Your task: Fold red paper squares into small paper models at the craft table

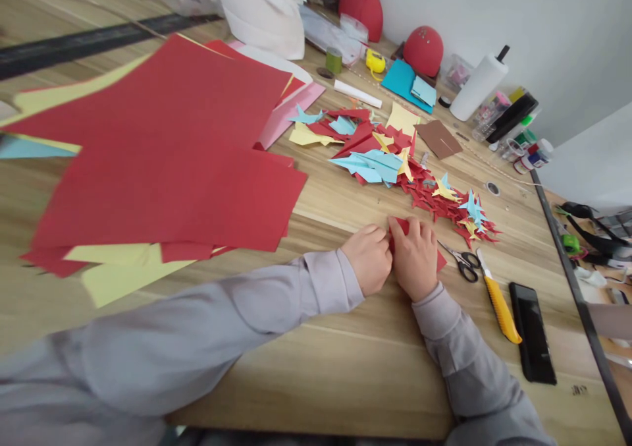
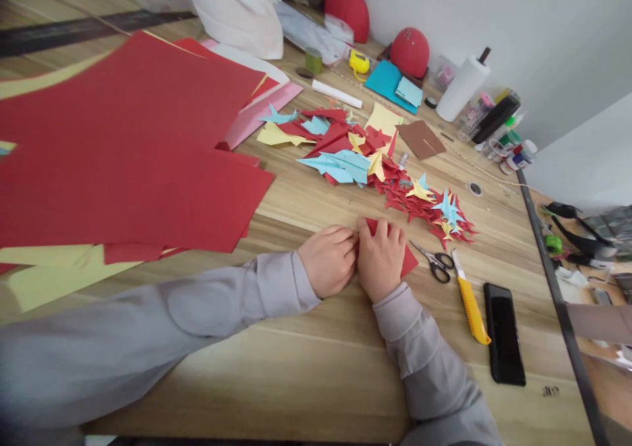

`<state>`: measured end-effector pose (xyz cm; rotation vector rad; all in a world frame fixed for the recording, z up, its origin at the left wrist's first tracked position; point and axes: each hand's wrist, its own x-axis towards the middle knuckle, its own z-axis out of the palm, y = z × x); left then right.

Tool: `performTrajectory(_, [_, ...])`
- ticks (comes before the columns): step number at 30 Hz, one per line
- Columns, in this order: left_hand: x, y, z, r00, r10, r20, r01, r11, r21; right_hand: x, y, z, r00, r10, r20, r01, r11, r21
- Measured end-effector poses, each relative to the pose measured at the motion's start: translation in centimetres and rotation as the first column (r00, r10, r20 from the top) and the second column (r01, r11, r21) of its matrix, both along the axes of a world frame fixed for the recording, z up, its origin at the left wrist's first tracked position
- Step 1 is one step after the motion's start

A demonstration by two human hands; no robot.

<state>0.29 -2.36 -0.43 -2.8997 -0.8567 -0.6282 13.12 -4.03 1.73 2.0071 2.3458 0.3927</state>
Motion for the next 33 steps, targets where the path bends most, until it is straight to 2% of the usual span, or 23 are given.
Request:
performTrajectory(4, [-0.3, 0.3, -0.1, 1.0, -0.002, 0.01, 0.001, 0.999, 0.05, 0.7, 0.0, 0.0, 0.999, 0.012, -0.034, -0.012, 1.0, 0.01])
performTrajectory(7, [-1.0, 1.3, 0.1, 0.999, 0.028, 0.034, -0.03, 0.996, 0.081, 1.1, -0.5, 0.4, 1.0, -0.002, -0.014, 0.002, 1.0, 0.002])
performTrajectory(11, [-2.0, 3.3, -0.2, 0.984, 0.14, 0.108, -0.15, 0.984, 0.096, 0.4, -2.5, 2.0, 0.998, -0.039, 0.043, 0.041, 0.998, -0.052])
performTrajectory(13, [-2.3, 4.2, -0.7, 0.976, 0.182, 0.12, -0.191, 0.979, 0.072, -0.4, -3.4, 2.9, 1.0, -0.003, 0.028, 0.006, 0.993, -0.121])
performTrajectory(15, [-2.5, 4.8, -1.4, 0.976, 0.18, 0.123, -0.187, 0.981, 0.053, -0.9, -3.9, 3.6, 0.997, 0.076, -0.033, -0.081, 0.98, -0.18])
performTrajectory(16, [-2.6, 5.0, -1.7, 0.978, 0.169, 0.122, -0.175, 0.984, 0.041, -0.9, -3.8, 3.8, 0.994, 0.089, -0.055, -0.097, 0.981, -0.167])
performTrajectory(19, [-2.7, 5.5, -2.3, 0.986, 0.12, 0.116, -0.122, 0.992, 0.01, 0.2, -2.7, 3.4, 0.998, 0.047, -0.043, -0.049, 0.998, -0.045])
performTrajectory(23, [-3.1, 6.1, -1.9, 0.99, 0.093, 0.109, -0.093, 0.996, -0.004, 1.5, -1.5, 1.6, 0.986, 0.163, -0.037, -0.166, 0.984, -0.072])
performTrajectory(26, [-3.2, 5.9, -1.0, 0.991, 0.097, 0.094, -0.098, 0.995, 0.006, 1.0, -2.1, 0.6, 0.986, 0.165, 0.032, -0.163, 0.986, -0.044])
performTrajectory(29, [-2.6, 4.9, -0.1, 0.998, 0.066, 0.005, -0.066, 0.997, -0.029, -0.2, -3.2, 0.3, 0.992, 0.101, 0.073, -0.101, 0.995, -0.012])
performTrajectory(30, [-2.3, 4.4, 0.0, 0.998, 0.036, -0.051, -0.039, 0.998, -0.052, -0.6, -3.6, 0.3, 0.993, 0.082, 0.08, -0.082, 0.997, -0.01])
performTrajectory(33, [-1.5, 3.3, -0.1, 0.989, 0.048, -0.139, -0.059, 0.995, -0.081, -1.3, -4.3, 0.5, 0.995, 0.065, 0.08, -0.065, 0.998, -0.002])
